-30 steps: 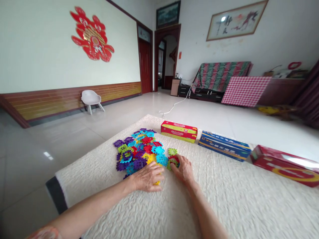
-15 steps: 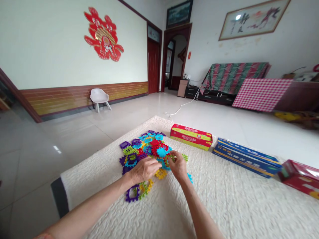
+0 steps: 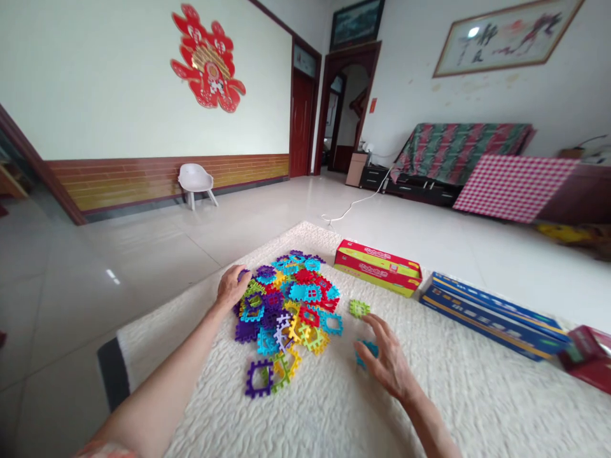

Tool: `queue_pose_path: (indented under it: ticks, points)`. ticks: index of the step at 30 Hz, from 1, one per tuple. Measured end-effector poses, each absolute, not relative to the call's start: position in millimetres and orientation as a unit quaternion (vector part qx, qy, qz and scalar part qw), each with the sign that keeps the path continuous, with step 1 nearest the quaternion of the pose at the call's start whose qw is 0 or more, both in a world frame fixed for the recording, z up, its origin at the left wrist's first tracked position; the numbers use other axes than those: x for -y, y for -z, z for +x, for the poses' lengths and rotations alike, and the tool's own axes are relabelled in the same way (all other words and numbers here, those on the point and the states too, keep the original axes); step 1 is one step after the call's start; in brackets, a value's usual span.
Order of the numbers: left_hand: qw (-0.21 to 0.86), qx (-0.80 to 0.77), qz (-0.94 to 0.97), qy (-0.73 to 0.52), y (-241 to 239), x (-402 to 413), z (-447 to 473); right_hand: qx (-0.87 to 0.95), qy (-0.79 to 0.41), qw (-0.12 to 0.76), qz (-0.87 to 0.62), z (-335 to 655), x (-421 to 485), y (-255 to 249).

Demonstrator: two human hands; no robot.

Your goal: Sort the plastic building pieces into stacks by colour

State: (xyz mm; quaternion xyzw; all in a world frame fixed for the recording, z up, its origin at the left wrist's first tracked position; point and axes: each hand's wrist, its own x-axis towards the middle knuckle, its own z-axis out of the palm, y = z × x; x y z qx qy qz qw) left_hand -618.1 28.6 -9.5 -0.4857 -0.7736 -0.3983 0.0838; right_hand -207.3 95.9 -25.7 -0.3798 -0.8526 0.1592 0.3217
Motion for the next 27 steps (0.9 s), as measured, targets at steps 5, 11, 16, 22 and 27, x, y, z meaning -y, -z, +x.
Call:
queue_pose_path:
  ticks: [5, 11, 16, 22, 27]
  points:
    - [0.043, 0.791, -0.478, 0.379, 29, -44, -621, 0.853, -0.131, 0.313, -0.397, -226, -97, 46]
    - [-0.05, 0.736, -0.505, 0.447, 25, -51, -614, 0.8, -0.227, 0.379, -0.406, -283, -106, 34]
    - [-0.132, 0.695, -0.495, 0.505, 24, -47, -614, 0.755, -0.351, 0.418, -0.363, -322, -100, 11]
    - [-0.136, 0.675, -0.502, 0.524, 21, -38, -619, 0.824, -0.317, 0.389, -0.263, -375, -91, -13]
    - [-0.043, 0.732, -0.536, 0.419, 26, -35, -616, 0.928, -0.149, 0.255, -0.227, -427, -98, -15]
